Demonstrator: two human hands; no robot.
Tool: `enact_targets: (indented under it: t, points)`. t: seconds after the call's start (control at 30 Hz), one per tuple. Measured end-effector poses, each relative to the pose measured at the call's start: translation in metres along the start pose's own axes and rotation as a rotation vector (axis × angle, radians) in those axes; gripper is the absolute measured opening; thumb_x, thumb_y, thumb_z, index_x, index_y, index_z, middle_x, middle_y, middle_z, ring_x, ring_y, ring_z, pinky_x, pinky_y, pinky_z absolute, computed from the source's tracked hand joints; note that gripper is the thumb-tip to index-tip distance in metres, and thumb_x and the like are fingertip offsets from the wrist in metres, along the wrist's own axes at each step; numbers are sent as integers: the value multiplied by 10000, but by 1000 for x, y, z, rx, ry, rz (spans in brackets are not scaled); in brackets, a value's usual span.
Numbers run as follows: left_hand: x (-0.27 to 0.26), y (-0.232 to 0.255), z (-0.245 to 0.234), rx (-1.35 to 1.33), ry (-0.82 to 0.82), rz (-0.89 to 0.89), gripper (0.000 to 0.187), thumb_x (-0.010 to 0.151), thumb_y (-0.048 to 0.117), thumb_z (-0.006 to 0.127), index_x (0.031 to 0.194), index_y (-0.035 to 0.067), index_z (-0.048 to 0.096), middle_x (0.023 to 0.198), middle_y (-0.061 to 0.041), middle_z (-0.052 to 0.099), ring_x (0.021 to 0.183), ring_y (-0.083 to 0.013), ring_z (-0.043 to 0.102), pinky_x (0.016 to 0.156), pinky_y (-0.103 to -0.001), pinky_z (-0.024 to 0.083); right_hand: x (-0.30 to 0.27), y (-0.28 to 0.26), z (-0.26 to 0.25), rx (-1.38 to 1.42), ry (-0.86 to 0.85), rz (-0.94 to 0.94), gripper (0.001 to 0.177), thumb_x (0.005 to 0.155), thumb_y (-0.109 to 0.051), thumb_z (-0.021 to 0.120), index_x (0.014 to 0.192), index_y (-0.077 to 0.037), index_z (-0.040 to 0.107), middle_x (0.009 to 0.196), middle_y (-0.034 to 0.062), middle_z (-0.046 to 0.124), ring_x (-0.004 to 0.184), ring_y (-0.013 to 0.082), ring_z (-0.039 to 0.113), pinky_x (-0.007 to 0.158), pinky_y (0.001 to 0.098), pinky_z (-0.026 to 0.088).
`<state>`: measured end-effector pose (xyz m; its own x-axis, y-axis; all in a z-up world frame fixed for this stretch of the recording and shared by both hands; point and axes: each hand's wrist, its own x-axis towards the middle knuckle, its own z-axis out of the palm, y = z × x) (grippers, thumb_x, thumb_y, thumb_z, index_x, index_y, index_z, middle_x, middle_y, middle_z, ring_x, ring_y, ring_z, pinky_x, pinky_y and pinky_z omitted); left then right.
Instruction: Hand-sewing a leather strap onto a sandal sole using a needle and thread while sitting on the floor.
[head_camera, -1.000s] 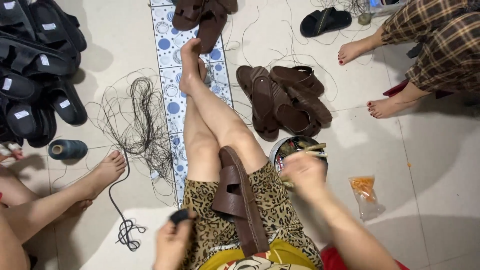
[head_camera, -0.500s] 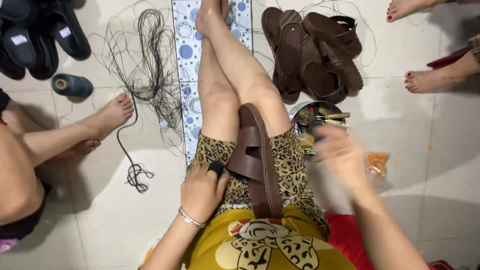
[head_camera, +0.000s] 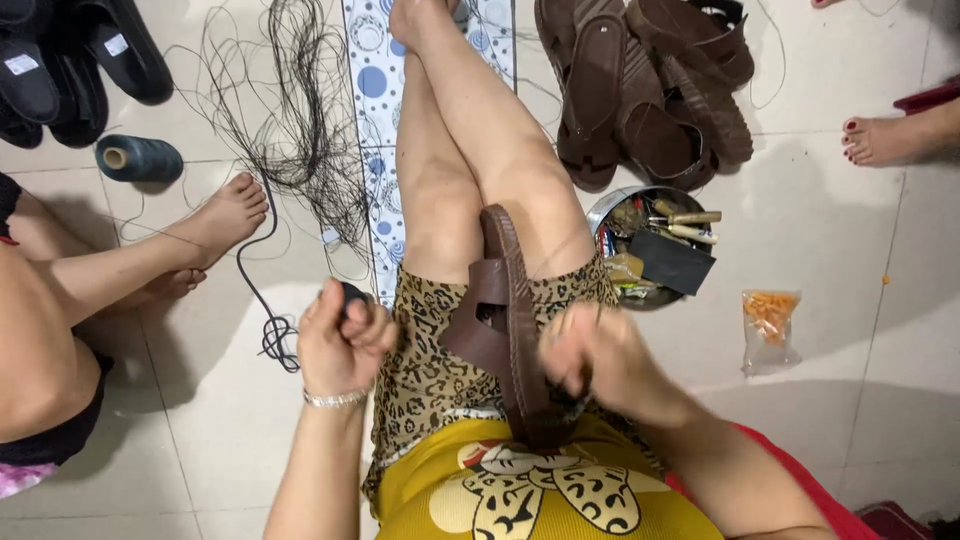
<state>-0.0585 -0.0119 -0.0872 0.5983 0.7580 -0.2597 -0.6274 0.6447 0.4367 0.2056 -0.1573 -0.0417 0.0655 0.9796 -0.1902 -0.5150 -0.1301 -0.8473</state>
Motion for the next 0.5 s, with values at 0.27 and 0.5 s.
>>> enact_targets:
  t: [0.27,0.5]
  points:
    - [-16,42,-52,1373,540,-190,329,1041,276,622,1122,-29,714,1059,-224,728,981,-339,688,902,-506,536,-10,-40,-99,-484,406,208,430,1035,-115,528,1447,-40,429,1339,222,595,954,282,691,644,318,609]
    - [-9,-13,68,1449,243,113,1071,655,529,870,1461,-14,421,1440,-287,485,1304,-474,501,1156,-546,351,-20,-72,-33,-1187,-131,28,481,969,-109,505,1435,-181,598,958,159,729,745,250,744,576,354,660]
